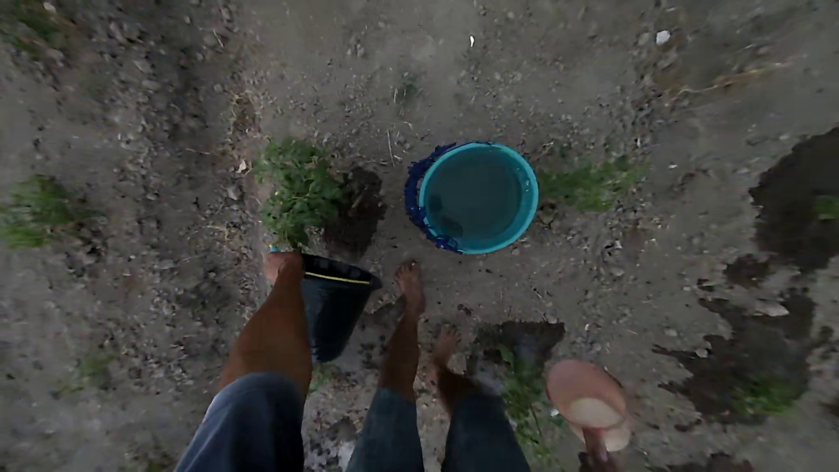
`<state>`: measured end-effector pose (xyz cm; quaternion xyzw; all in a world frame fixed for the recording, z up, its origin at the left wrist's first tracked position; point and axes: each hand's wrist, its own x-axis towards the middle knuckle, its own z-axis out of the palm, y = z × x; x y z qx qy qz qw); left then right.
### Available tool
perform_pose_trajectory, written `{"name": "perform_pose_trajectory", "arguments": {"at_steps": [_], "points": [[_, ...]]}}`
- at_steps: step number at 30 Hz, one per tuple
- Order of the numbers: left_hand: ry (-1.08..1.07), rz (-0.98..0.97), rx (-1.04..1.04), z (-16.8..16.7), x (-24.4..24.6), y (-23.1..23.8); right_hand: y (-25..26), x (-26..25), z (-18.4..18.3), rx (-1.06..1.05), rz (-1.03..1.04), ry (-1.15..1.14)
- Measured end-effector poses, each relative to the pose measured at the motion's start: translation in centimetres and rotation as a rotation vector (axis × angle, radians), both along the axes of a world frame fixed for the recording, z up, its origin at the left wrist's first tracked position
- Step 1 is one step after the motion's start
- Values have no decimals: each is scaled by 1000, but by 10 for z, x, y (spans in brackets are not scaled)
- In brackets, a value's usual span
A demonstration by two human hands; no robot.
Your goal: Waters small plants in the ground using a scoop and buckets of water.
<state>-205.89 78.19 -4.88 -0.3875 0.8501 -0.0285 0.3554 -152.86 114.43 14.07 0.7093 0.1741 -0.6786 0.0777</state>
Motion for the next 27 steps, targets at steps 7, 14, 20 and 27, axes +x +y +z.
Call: {"name": "perform_pose_trajectory", "arguments": {"at_steps": [7, 14, 20, 27], "points": [[42, -51, 55, 53, 50, -31, -4, -32, -7, 87, 157, 84], [115, 156, 178, 90, 161, -97, 20, -127, -56, 431, 925, 133], [371, 606, 477, 63, 262, -113, 77, -303, -173, 685, 2034, 68], [473, 842, 536, 59, 334, -82, 95, -359, -286, 298, 2144, 60]]}}
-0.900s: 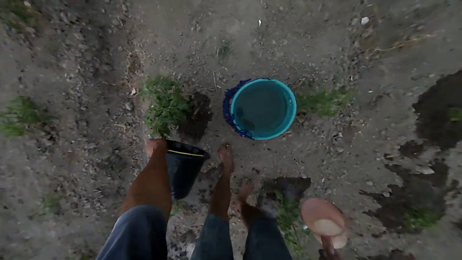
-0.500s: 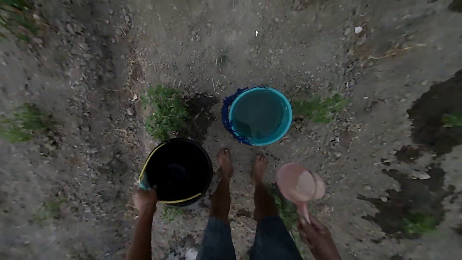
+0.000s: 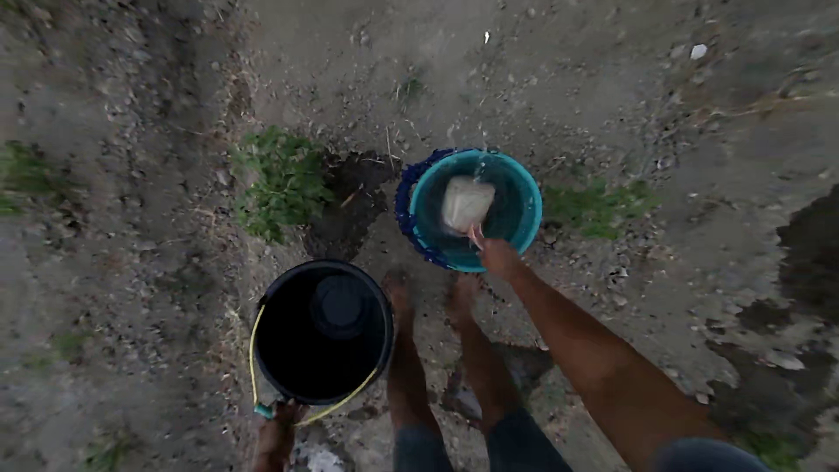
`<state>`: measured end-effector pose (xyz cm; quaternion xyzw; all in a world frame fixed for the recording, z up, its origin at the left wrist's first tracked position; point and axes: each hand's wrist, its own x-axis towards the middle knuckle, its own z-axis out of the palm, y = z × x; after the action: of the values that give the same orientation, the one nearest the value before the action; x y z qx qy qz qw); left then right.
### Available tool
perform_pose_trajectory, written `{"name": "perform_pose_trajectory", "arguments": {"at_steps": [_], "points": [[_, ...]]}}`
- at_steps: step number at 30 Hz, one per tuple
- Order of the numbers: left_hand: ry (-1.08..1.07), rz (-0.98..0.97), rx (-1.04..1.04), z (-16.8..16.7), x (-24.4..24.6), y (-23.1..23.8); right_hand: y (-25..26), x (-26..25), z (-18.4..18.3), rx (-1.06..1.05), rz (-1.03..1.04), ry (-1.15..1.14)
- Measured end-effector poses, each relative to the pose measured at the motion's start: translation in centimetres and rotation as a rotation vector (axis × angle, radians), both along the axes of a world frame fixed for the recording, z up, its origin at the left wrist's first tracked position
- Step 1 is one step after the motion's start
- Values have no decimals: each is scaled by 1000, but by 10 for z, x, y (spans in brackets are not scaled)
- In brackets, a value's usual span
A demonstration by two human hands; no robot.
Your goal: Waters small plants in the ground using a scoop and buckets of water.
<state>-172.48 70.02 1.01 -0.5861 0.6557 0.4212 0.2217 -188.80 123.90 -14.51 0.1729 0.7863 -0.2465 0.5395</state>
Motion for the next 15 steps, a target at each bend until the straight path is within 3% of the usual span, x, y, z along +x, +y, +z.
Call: {"name": "perform_pose_trajectory", "arguments": {"at_steps": [3, 5, 7, 11, 15], "points": [[12, 70, 48, -32, 17, 18, 11, 14, -21, -277, -477, 13], [-3, 77, 83, -56, 22, 26, 27, 30, -29, -585, -897, -78], [-20, 57, 92, -76, 18, 38, 41, 50, -37, -888, -1178, -160], [-212, -11, 42, -102, 24, 49, 37, 105, -30, -1126, -1371, -112], [-448, -141, -76, -102, 36, 46, 26, 169, -5, -1287, -1472, 59]]}}
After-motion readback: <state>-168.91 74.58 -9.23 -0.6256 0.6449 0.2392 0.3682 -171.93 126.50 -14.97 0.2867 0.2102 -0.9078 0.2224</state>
